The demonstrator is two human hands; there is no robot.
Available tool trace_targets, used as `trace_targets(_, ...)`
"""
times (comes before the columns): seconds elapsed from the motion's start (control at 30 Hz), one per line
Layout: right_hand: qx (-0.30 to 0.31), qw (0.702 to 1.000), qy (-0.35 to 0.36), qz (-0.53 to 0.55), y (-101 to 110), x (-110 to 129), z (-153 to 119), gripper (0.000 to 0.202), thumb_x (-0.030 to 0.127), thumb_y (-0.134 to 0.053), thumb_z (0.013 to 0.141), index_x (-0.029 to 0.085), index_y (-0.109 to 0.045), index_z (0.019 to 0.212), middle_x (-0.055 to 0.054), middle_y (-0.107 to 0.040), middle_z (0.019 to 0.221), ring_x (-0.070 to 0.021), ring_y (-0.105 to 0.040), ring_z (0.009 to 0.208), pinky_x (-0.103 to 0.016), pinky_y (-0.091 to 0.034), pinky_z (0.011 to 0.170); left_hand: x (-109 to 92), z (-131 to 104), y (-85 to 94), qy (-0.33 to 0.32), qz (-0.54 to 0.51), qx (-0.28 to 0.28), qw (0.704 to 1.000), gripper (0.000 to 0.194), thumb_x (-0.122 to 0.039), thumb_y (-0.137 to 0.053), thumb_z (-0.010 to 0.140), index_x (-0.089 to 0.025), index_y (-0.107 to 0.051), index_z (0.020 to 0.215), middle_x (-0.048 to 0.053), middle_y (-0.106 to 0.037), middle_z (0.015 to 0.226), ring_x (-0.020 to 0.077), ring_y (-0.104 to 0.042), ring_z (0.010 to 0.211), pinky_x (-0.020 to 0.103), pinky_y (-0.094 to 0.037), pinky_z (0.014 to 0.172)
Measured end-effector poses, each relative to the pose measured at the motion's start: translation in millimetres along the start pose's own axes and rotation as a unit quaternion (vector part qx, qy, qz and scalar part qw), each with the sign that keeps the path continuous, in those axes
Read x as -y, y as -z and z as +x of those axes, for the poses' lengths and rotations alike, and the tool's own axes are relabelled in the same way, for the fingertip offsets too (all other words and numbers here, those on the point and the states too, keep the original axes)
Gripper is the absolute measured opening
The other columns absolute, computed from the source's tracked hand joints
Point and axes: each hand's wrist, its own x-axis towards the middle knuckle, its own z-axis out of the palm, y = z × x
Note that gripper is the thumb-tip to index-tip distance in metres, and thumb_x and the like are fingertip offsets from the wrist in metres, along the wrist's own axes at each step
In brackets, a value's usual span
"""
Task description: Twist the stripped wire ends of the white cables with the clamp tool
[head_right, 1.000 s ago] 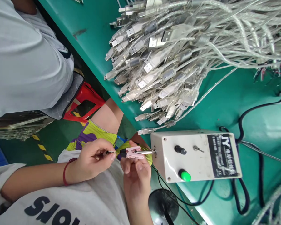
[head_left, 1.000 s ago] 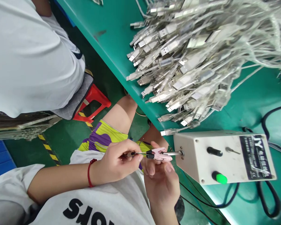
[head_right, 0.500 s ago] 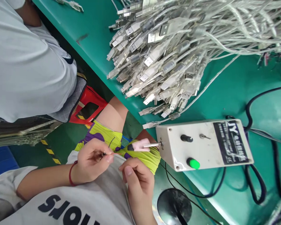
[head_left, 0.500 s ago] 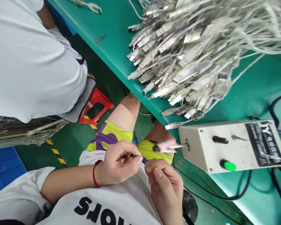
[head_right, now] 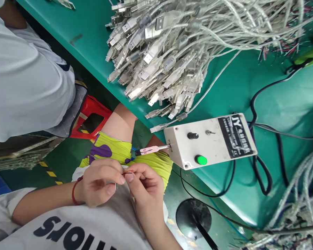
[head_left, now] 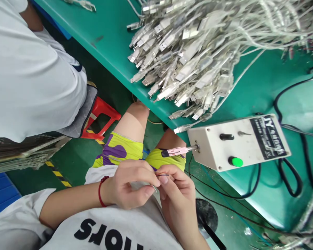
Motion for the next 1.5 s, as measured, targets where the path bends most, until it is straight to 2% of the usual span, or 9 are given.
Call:
trace_targets(0.1, 0.002, 1.0, 0.002, 0.003, -1.1, 1.4, 1.4, 0.013, 0.042, -0.094, 0.091, 0.029, -0.09, 0.092, 0.003, -0.071, 0.067, -0.0043, -0.033, 0.048, -0.019, -0.028, 0.046, -0.1, 0.8, 0.9, 0.008, -0.009, 0.01, 1.0, 0.014, -0.03, -0.061, 0.11, -0.022, -0.072, 0.108, 0.005, -0.077, 0.081, 0.0164, -0.072, 0.067, 0.024, -0.058, 0.063)
trace_targets(0.2, 0.004, 1.0, -0.001, -0.002, -1.1, 1.7, 1.3, 0.016, 0.043, -0.094, 0.091, 0.028, -0.09, 0.09, 0.004, -0.066, 0.062, -0.005, -0.031, 0.048, -0.019, -0.028, 0.046, 0.1, 0.2, 1.1, 0.009, 0.007, 0.007, 1.0, 0.01, -0.024, -0.063, 0.108, -0.023, -0.072, 0.107, 0.003, -0.076, 0.078, 0.0155, -0.07, 0.064, 0.024, -0.056, 0.062)
trace_targets(0.43, -0.02, 0.999, 0.022, -0.022, -0.5, -2.1, 4.1, 0.021, 0.045, -0.095, 0.089, 0.026, -0.087, 0.086, 0.002, -0.066, 0.064, -0.0096, -0.049, 0.057, -0.022, -0.042, 0.056, 1.3, -4.8, 1.0, 0.038, 0.046, -0.016, 0.998, 0.009, -0.024, -0.065, 0.106, -0.022, -0.073, 0.103, -0.003, -0.066, 0.066, 0.0118, -0.057, 0.052, 0.022, -0.048, 0.054)
trace_targets(0.57, -0.036, 0.994, 0.091, -0.05, 0.8, -4.0, 6.3, 0.011, 0.037, -0.092, 0.094, 0.027, -0.087, 0.093, 0.002, -0.069, 0.07, -0.0113, -0.06, 0.064, -0.022, -0.052, 0.063, -0.1, -3.7, 2.4, 0.035, 0.061, -0.022, 0.997, 0.009, -0.024, -0.065, 0.108, -0.02, -0.072, 0.104, -0.001, -0.073, 0.072, 0.0099, -0.058, 0.051, 0.02, -0.05, 0.054)
trace_targets(0.67, -0.031, 0.983, 0.158, -0.092, 0.3, -3.1, 5.1, 0.001, 0.027, -0.087, 0.098, 0.028, -0.087, 0.098, 0.001, -0.074, 0.073, -0.0117, -0.063, 0.063, -0.022, -0.053, 0.061, -2.0, -1.3, 2.3, 0.046, 0.083, -0.037, 0.995, 0.004, -0.02, -0.068, 0.106, -0.019, -0.071, 0.106, 0.001, -0.078, 0.081, 0.0081, -0.06, 0.053, 0.017, -0.051, 0.053)
trace_targets(0.77, -0.04, 0.97, 0.206, -0.122, 0.7, -1.7, 2.1, 0.008, 0.021, -0.086, 0.098, 0.028, -0.087, 0.101, 0.001, -0.078, 0.077, -0.0121, -0.066, 0.063, -0.022, -0.054, 0.06, -3.6, 1.6, 0.5, 0.061, 0.106, -0.042, 0.992, 0.006, -0.015, -0.07, 0.103, -0.02, -0.07, 0.106, 0.001, -0.08, 0.085, 0.007, -0.058, 0.054, 0.016, -0.046, 0.05)
trace_targets(1.0, -0.059, 0.967, 0.222, -0.106, 9.0, 0.6, -1.7, 0.01, 0.02, -0.078, 0.104, 0.026, -0.084, 0.107, 0.002, -0.074, 0.079, -0.0122, -0.066, 0.067, -0.024, -0.056, 0.065, -7.2, 3.1, -0.6, 0.09, 0.115, -0.06, 0.988, 0.009, -0.012, -0.07, 0.1, -0.021, -0.068, 0.103, -0.002, -0.074, 0.08, 0.0064, -0.047, 0.052, 0.016, -0.04, 0.048)
trace_targets(1.23, 0.033, 0.952, 0.281, -0.115, -0.8, 11.2, 2.3, 0.027, 0.001, -0.074, 0.096, 0.025, -0.067, 0.105, -0.003, -0.071, 0.106, -0.0164, -0.07, 0.092, -0.03, -0.061, 0.084, -10.5, 5.0, 1.3, 0.045, 0.11, -0.039, 0.992, 0.015, -0.008, -0.071, 0.096, -0.021, -0.065, 0.101, -0.002, -0.071, 0.08, 0.0075, -0.048, 0.056, 0.018, -0.044, 0.054)
trace_targets(1.5, 0.062, 0.943, 0.289, -0.156, -0.5, 14.8, 0.4, 0.029, -0.003, -0.066, 0.099, 0.026, -0.062, 0.103, -0.001, -0.066, 0.099, -0.0172, -0.07, 0.092, -0.033, -0.062, 0.086, -8.0, 3.8, 1.5, 0.049, 0.057, -0.002, 0.997, 0.017, -0.006, -0.068, 0.096, -0.021, -0.063, 0.102, -0.003, -0.066, 0.08, 0.0081, -0.048, 0.057, 0.02, -0.043, 0.055)
